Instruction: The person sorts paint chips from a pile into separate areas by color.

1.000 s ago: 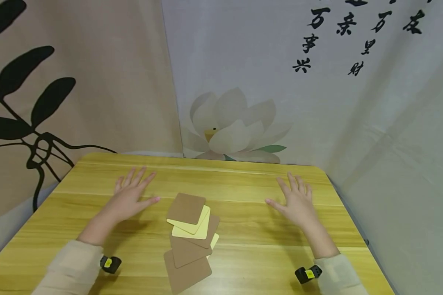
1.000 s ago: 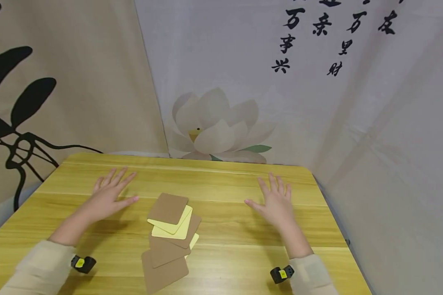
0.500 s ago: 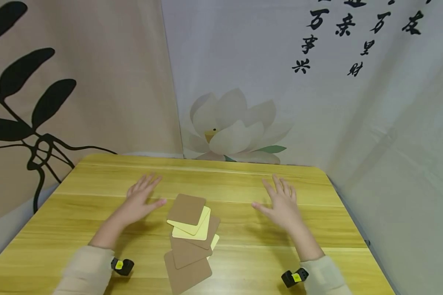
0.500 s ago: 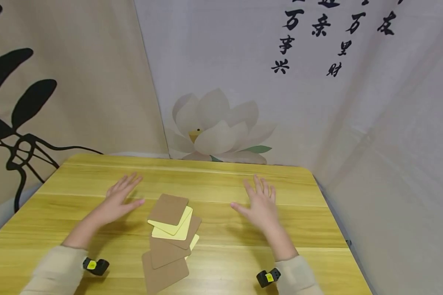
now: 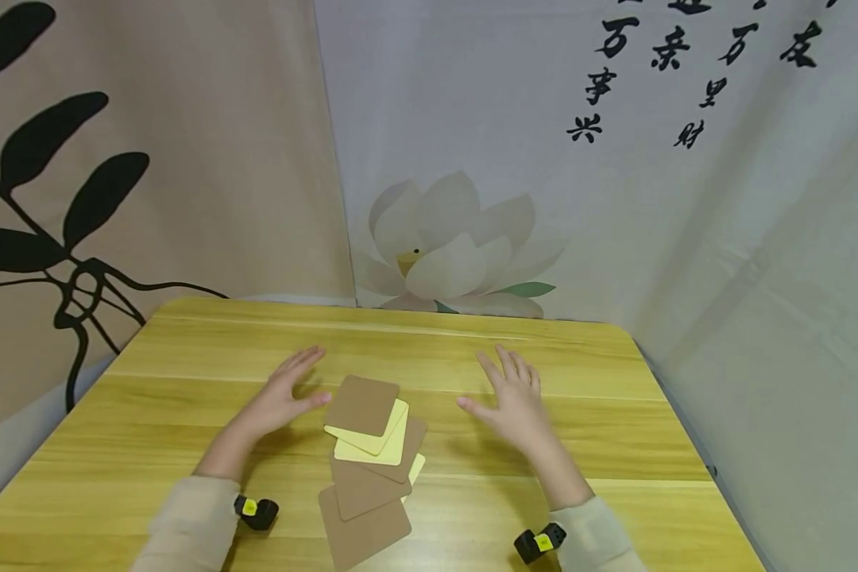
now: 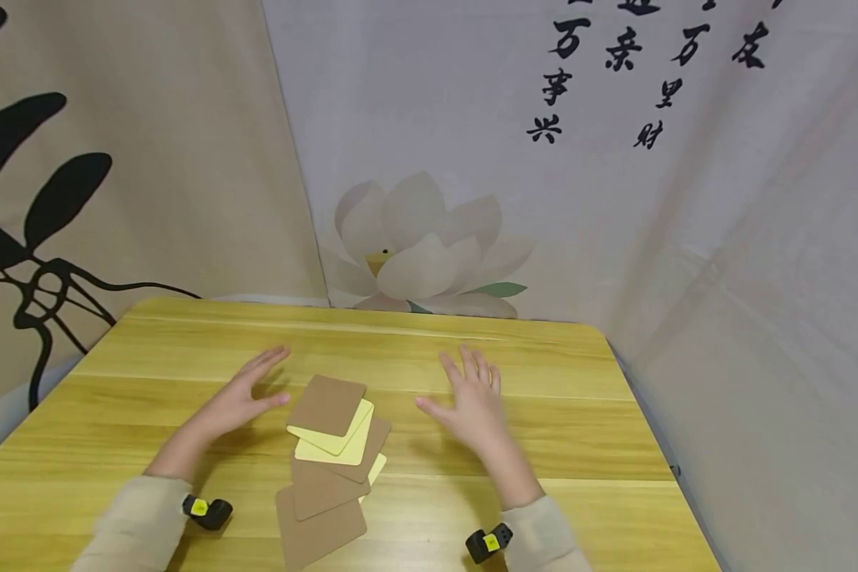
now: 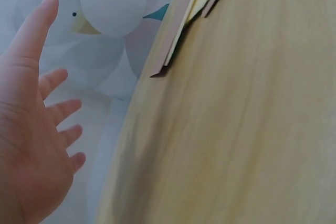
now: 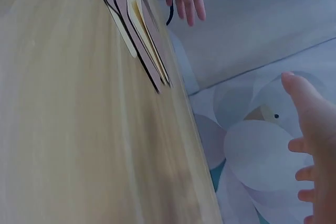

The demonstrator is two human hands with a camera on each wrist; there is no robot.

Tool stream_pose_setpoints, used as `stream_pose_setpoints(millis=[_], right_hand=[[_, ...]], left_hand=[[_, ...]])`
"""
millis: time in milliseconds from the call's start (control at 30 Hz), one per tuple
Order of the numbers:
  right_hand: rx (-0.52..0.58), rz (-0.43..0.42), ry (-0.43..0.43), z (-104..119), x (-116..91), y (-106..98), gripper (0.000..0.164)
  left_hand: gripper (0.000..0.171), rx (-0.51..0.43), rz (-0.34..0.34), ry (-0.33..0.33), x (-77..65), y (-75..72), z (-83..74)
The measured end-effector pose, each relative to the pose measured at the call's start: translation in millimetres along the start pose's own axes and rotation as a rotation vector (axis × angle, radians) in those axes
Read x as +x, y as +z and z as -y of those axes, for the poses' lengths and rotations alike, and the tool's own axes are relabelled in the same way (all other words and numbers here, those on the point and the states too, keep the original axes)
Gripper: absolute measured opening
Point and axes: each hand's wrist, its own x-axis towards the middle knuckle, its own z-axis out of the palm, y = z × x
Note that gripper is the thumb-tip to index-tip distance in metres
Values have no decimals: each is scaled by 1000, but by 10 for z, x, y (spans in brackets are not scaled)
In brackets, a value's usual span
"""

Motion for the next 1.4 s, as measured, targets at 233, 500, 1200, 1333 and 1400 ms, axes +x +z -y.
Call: stream_pose_setpoints(millis=[233,500,1200,1333,1400], right_hand=[[35,3,-15,136,27,195,83],[122,36,-24,332,49,372,78],[194,185,-36,566,96,779,86],[187,200,-43,625,115,840,85],[178,203,-51,655,127,865,83]], left_hand=[[83,-113,32,-9,20,91,91],[82,-127,75,-27,51,159,150],[88,-12,147,19,145,283,182],[90,3,169,23,156,288,194],[91,6,180,20,157,289,187]])
